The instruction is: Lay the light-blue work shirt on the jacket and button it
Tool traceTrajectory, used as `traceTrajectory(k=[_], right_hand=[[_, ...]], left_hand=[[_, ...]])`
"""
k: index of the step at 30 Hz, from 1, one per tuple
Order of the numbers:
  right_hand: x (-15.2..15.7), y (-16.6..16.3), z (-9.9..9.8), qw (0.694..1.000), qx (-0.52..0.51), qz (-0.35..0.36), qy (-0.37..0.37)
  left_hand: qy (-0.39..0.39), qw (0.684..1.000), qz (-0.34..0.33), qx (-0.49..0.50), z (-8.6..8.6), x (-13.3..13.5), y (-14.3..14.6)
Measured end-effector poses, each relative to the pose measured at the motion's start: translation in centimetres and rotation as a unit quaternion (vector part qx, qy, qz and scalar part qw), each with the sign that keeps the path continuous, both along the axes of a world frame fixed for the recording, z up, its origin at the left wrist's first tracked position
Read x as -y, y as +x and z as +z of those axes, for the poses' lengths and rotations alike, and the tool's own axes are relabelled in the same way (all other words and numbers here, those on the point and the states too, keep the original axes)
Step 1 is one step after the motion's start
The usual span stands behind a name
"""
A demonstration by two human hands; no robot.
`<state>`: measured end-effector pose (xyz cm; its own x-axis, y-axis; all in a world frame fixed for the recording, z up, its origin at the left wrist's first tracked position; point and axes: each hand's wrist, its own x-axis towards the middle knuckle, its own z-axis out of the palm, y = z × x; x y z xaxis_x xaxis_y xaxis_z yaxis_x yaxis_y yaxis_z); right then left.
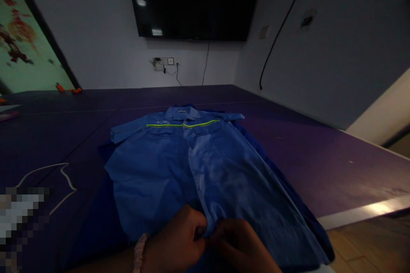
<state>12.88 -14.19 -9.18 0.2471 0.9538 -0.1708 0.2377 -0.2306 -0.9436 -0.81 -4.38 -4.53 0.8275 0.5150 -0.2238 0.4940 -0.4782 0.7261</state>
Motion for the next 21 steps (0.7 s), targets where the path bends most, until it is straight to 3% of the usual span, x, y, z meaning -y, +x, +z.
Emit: traceTrajectory(k=[3,6,12,16,21], right_hand=[[0.0,0.4,-0.3,0.999,-0.011,-0.042,0.001],[-0.1,0.9,-0.7,0.999,-0.029,-0.039,-0.012],[-0.2,1.1,-0.4,0.997,-0.044,-0.067,0.013],[-0.6,1.1,1.2,0.995,0.061,-0.055,0.063],[-2.1,2.1,3.3,0.971,0.238,-0.028,0.02]], left_hand=[[0.023,1.0,0.015,0.013,-0.3,0.0,0.0],[0.04,0.999,0.0,0.01,-0.5,-0.1,0.1],[0.004,0.998,-0.032,0.051,0.5,0.0,0.3],[0.033,0.986,-0.111,0.119,0.6,-0.4,0.3],[0.185,0.947,-0.22,0.144,-0.1,-1.3,0.1]])
